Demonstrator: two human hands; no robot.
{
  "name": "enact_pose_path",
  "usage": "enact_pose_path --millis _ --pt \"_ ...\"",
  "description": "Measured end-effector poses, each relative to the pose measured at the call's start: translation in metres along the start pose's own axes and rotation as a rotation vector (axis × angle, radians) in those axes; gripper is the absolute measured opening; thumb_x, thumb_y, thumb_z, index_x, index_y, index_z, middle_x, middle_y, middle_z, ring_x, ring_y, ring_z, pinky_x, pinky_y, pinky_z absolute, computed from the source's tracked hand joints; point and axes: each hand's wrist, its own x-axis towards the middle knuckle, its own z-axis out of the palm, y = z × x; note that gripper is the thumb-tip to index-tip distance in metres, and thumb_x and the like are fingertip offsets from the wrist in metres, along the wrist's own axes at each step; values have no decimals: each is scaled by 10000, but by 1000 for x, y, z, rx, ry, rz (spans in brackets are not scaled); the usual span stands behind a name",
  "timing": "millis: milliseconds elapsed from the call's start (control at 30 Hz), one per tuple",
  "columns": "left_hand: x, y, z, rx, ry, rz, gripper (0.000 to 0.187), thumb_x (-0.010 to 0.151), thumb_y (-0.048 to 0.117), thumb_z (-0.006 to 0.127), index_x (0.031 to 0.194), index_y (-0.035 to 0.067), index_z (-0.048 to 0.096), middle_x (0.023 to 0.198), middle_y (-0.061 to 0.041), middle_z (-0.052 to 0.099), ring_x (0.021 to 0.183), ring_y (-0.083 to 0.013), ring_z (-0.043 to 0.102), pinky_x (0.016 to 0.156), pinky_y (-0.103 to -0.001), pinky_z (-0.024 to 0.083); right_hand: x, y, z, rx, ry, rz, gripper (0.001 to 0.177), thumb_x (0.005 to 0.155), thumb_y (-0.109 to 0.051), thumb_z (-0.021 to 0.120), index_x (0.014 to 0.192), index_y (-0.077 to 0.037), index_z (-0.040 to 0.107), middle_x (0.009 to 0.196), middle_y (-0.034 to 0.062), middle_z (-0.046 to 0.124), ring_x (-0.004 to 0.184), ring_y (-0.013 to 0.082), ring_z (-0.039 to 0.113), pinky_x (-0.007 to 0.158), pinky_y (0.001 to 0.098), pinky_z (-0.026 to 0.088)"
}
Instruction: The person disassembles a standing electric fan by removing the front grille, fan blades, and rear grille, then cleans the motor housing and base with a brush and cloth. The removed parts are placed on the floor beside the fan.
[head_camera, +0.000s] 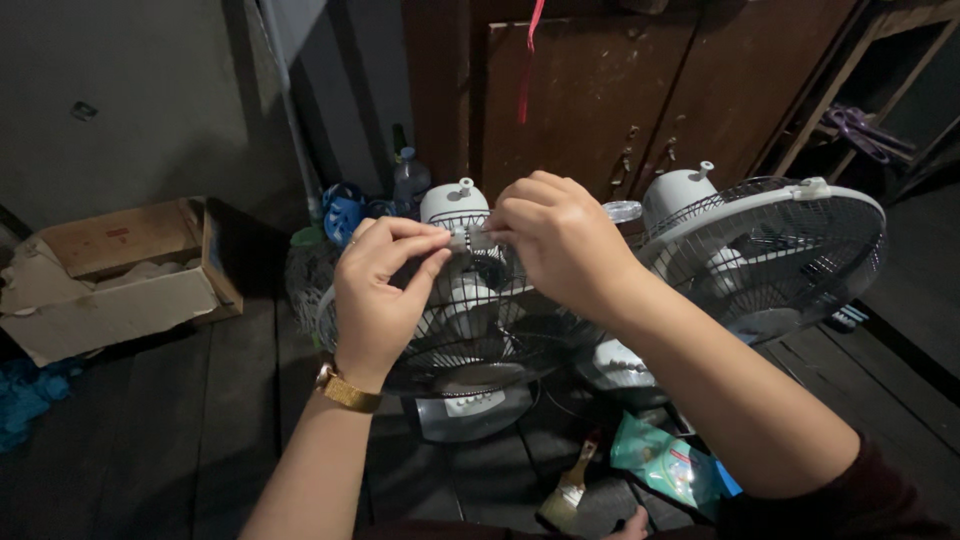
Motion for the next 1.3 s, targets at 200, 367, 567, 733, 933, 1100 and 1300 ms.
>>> enact_pose_path --millis 200,367,567,733,933,1100,1300 --pt "-3 1 -1 16 -2 -11 163 841 18 809 994 70 788 1029 -19 743 923 -178 635 839 -298 536 0 -5 -12 -28 -108 23 172 848 -16 700 991 -71 779 987 63 688 865 261 668 748 428 491" --pt "-3 -1 -1 13 -2 -18 150 850 46 818 993 76 789 1050 -11 746 944 -175 642 840 -297 539 -4 -3 -17 48 -139 -14 389 823 88 625 1143 -68 780 1023 115 653 900 283 667 774 395 551" --pt "-2 1 0 -6 6 -12 160 848 48 820 1004 69 787 1052 -15 745 959 -181 643 856 -304 544 -17 7 -13 114 -68 74 335 868 70 635 1164 -42 743 1008 122 663 904 284 696 769 373 574" --pt "0 2 2 -19 0 5 161 843 36 819 997 63 780 1050 -22 743 971 -192 653 869 -310 547 -29 16 -18 85 -58 184 137 934 -34 668 1065 -8 704 971 125 682 868 298 705 719 390 569" --pt "5 3 4 -41 1 38 173 836 27 818 1001 52 773 1054 -35 742 950 -210 658 861 -318 548 -39 20 -22 12 -121 320 180 945 -81 647 1111 -27 690 939 126 668 824 311 679 697 404 536" --pt "4 2 0 -20 8 28 160 841 42 816 995 63 780 1036 -27 746 934 -216 653 849 -326 542 -48 17 -27 105 -59 341 286 970 -82 636 1247 -38 687 928 108 627 791 277 648 693 383 525" --pt "6 9 -9 -24 8 25 158 856 48 806 1012 49 781 1058 -30 742 953 -226 659 868 -340 538 -44 -5 -26 34 -108 430 351 961 -92 635 1306 -83 699 815 89 581 686 231 603 626 360 495"
